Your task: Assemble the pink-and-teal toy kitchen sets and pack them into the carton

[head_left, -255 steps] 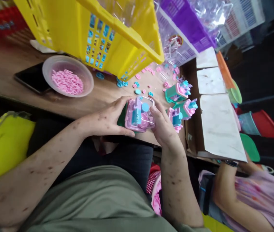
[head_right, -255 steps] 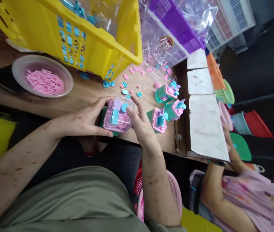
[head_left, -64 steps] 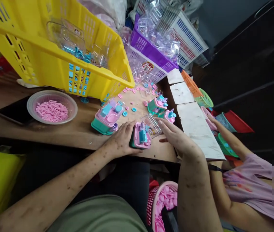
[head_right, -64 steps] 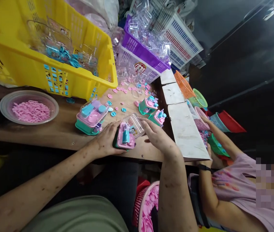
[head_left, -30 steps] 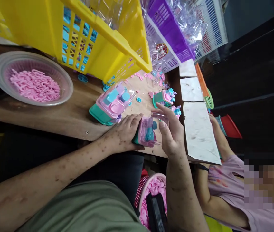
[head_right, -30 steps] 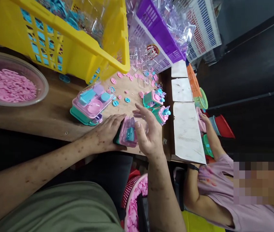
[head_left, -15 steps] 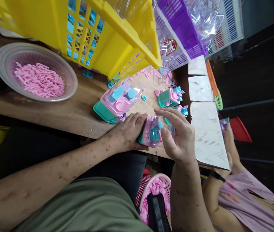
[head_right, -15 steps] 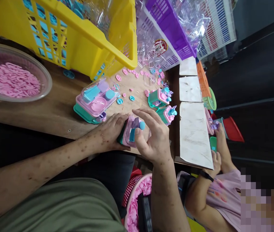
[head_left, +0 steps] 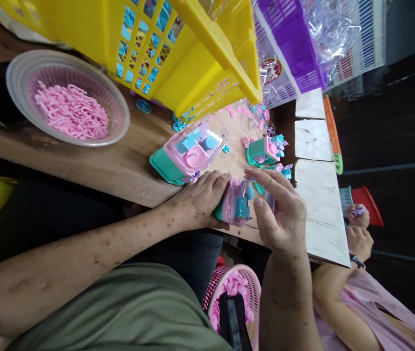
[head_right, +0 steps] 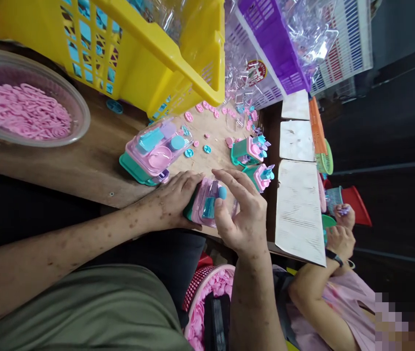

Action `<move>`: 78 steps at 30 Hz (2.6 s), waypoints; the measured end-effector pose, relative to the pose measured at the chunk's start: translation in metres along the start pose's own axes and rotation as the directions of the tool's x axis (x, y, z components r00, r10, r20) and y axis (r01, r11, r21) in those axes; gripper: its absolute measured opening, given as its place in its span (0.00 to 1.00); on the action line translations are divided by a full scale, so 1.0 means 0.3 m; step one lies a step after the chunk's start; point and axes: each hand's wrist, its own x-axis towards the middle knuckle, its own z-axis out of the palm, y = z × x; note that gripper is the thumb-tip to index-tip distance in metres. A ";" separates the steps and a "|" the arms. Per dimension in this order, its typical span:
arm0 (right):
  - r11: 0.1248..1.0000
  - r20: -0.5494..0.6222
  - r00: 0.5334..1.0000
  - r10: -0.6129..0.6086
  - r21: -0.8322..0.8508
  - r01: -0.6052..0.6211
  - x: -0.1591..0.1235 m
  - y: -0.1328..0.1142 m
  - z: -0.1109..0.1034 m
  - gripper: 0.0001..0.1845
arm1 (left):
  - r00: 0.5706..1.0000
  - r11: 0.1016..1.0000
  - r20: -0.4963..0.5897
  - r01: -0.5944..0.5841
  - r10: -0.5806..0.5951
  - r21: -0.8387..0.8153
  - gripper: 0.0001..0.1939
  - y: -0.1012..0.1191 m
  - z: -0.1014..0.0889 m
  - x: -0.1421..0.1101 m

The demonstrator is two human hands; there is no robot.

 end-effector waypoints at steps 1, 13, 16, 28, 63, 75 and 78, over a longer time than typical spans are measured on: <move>1.000 -0.001 1.000 0.004 0.003 -0.004 0.000 0.000 -0.001 0.22 | 1.000 1.000 0.012 -0.008 0.008 0.003 0.68 -0.001 -0.001 0.000; 0.998 0.047 0.997 0.059 -0.012 -0.058 0.005 -0.020 -0.005 0.23 | 0.998 0.999 0.049 0.033 -0.035 0.034 0.66 0.012 -0.013 -0.004; 0.996 0.048 0.995 0.089 -0.018 -0.088 0.002 -0.023 -0.005 0.23 | 0.995 0.997 0.076 0.065 -0.068 0.036 0.64 0.026 -0.022 0.005; 0.987 0.121 0.982 0.143 0.060 -0.151 -0.015 -0.005 -0.029 0.23 | 0.999 1.000 0.045 0.021 -0.022 0.015 0.66 0.013 -0.020 0.010; 0.976 0.054 0.975 0.214 0.034 -0.216 -0.091 0.050 0.024 0.24 | 1.000 0.999 0.020 -0.021 0.021 0.032 0.69 0.026 -0.006 0.015; 0.972 -0.179 0.983 0.045 -0.219 -0.084 -0.072 -0.021 0.059 0.21 | 0.997 1.000 0.075 0.006 -0.008 0.022 0.60 0.031 -0.023 0.023; 0.975 -0.235 0.972 0.023 -0.210 -0.074 -0.076 -0.033 0.040 0.22 | 0.998 1.000 0.067 0.009 -0.010 0.025 0.59 0.032 -0.023 0.023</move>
